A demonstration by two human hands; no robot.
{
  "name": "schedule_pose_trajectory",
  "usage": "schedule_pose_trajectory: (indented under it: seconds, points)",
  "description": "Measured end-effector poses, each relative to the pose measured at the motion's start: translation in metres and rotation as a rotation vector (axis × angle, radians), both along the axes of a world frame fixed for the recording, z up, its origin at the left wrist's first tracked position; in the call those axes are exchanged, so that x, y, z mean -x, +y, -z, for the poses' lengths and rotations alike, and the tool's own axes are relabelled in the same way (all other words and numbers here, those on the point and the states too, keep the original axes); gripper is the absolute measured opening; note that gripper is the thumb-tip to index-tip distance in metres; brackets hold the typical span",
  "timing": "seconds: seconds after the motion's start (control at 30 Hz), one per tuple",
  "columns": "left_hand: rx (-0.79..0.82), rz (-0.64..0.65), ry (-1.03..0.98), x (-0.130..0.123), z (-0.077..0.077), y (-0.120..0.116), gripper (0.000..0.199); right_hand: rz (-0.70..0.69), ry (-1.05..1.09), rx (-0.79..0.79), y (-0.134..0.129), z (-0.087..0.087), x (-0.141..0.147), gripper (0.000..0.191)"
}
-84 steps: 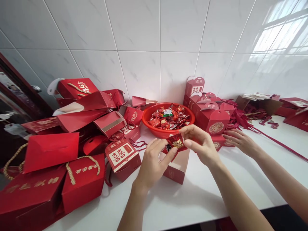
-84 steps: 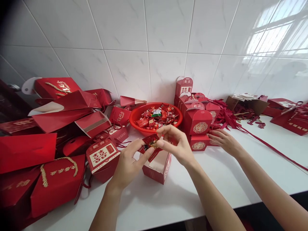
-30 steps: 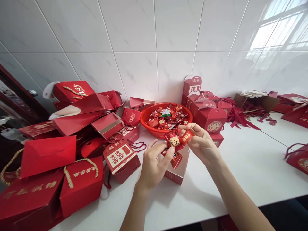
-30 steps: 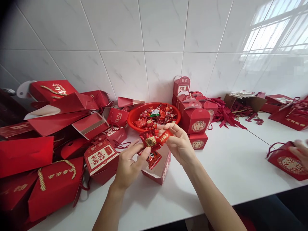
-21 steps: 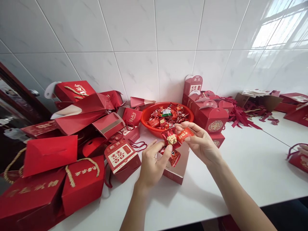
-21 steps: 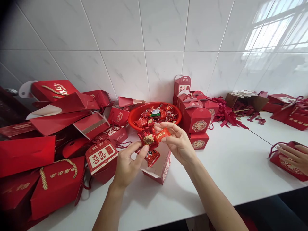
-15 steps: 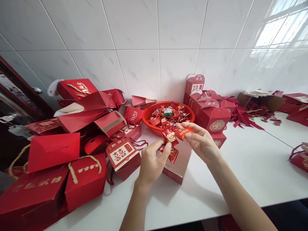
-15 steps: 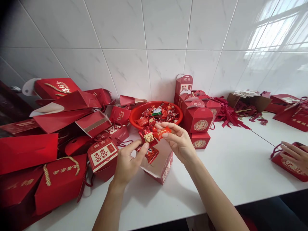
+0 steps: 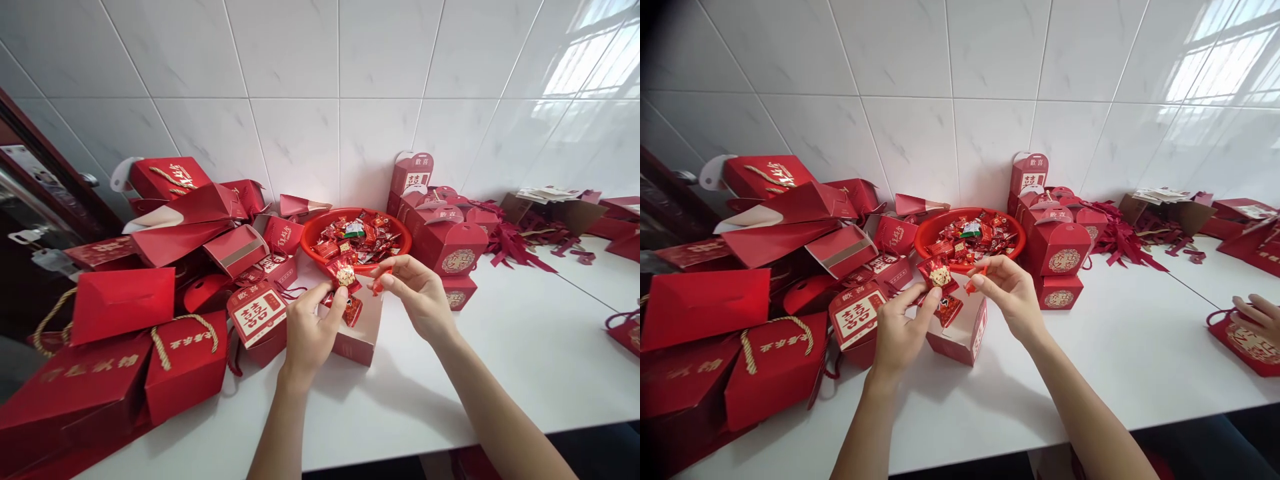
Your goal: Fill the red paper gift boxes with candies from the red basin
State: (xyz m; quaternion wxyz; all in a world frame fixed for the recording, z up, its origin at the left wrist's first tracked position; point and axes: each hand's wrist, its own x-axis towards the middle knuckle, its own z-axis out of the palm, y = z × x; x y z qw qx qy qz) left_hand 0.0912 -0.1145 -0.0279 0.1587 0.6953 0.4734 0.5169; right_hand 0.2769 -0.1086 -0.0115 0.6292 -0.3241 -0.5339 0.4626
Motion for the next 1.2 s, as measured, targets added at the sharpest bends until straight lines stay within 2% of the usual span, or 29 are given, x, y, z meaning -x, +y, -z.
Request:
schedule_pose_trajectory:
  seconds: [0.17, 0.27, 0.33, 0.43, 0.5, 0.67, 0.83, 0.93, 1.1, 1.2]
  points:
    - [0.012, -0.028, -0.003, 0.003, 0.001, 0.000, 0.032, 0.076, -0.241, -0.096, -0.004, 0.003, 0.005, 0.026]
    - [0.007, -0.027, 0.013, 0.004, 0.000, 0.000, 0.029, 0.108, -0.313, -0.141, -0.003, 0.005, 0.006, 0.022]
    - [-0.012, 0.017, 0.036, 0.003, -0.002, -0.001, 0.026, 0.110, -0.307, -0.169, -0.002, 0.006, 0.007, 0.023]
    - [-0.029, 0.111, 0.082, 0.002, -0.004, -0.003, 0.013, 0.091, -0.326, -0.196, -0.001, 0.006, 0.009, 0.038]
    - [-0.024, 0.138, 0.128, 0.001, -0.004, -0.004, 0.010, 0.089, -0.364, -0.206, -0.001, 0.008, 0.010, 0.041]
    - [-0.028, 0.128, 0.207, 0.004, -0.001, -0.006, 0.027, 0.153, -0.391, -0.192, 0.003, 0.012, 0.012, 0.022]
    - [0.045, 0.175, 0.200, 0.011, 0.004, -0.007, 0.027, 0.150, -0.474, -0.214, 0.006, 0.014, 0.011, 0.014]
    - [0.096, 0.183, 0.199, 0.013, 0.007, -0.012, 0.027, 0.230, -0.513, -0.237, 0.009, 0.015, 0.004, 0.014]
    - [0.156, 0.199, 0.186, 0.017, 0.014, -0.016, 0.037, 0.335, -0.535, -0.234, 0.038, 0.007, -0.013, 0.015]
    - [0.158, 0.217, 0.185, 0.018, 0.017, -0.016, 0.047, 0.281, -0.838, -0.199, 0.075, -0.006, -0.015, 0.016]
